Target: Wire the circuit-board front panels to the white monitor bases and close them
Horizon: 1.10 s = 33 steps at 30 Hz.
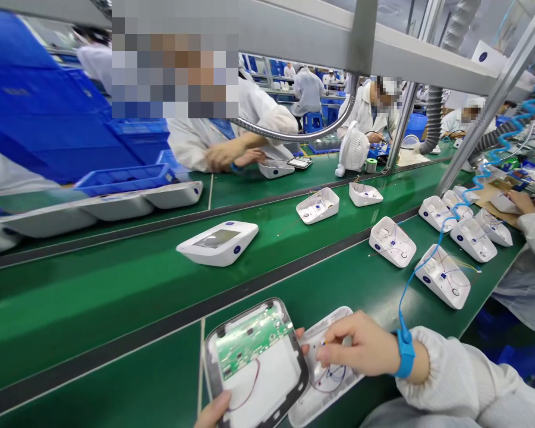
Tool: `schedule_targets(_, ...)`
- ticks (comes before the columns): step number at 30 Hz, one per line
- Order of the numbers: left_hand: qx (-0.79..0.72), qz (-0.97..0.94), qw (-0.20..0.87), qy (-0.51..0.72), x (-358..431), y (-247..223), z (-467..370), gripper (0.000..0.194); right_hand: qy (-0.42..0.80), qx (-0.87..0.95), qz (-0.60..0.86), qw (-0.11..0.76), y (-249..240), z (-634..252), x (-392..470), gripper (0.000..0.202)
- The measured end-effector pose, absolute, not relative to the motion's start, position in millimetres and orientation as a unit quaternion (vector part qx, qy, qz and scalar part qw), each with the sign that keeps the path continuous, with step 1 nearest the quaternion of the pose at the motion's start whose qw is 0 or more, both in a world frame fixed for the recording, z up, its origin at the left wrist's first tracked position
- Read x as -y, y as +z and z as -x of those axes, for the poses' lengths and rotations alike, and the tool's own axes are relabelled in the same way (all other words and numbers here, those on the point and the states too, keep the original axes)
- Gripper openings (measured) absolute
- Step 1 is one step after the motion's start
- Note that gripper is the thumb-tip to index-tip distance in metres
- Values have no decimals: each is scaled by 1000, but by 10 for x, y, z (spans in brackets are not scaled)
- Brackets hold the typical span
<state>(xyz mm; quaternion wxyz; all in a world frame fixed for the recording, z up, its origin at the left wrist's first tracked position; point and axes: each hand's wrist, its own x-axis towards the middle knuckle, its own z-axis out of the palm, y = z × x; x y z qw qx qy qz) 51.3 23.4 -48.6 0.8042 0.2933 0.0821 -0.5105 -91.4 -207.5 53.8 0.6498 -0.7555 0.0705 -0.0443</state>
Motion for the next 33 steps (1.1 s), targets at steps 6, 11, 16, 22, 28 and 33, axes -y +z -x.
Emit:
schedule_targets(6,-7,-214,819,-533,14,-200,-348,68,-64,-59,786,612,528,958,2083,34)
schedule_targets(11,58,-202,829,-518,35,-117,-326,68,-62,-42,826,559,574,953,2136,38)
schedule_targets(16,77,-196,847,-487,70,-64,-309,67,-73,-50,892,443,593,917,2423,45)
schedule_targets(22,30,-216,877,-427,60,-11,-361,72,125,-159,955,219,528,990,2667,32)
schedule_targets(28,-3,-270,898,-347,20,43,-446,81,-119,-83,982,122,369,1286,2493,40)
schedule_targets(33,-12,-289,914,-284,-12,50,-517,87,-374,-31,924,70,267,1420,2522,34)
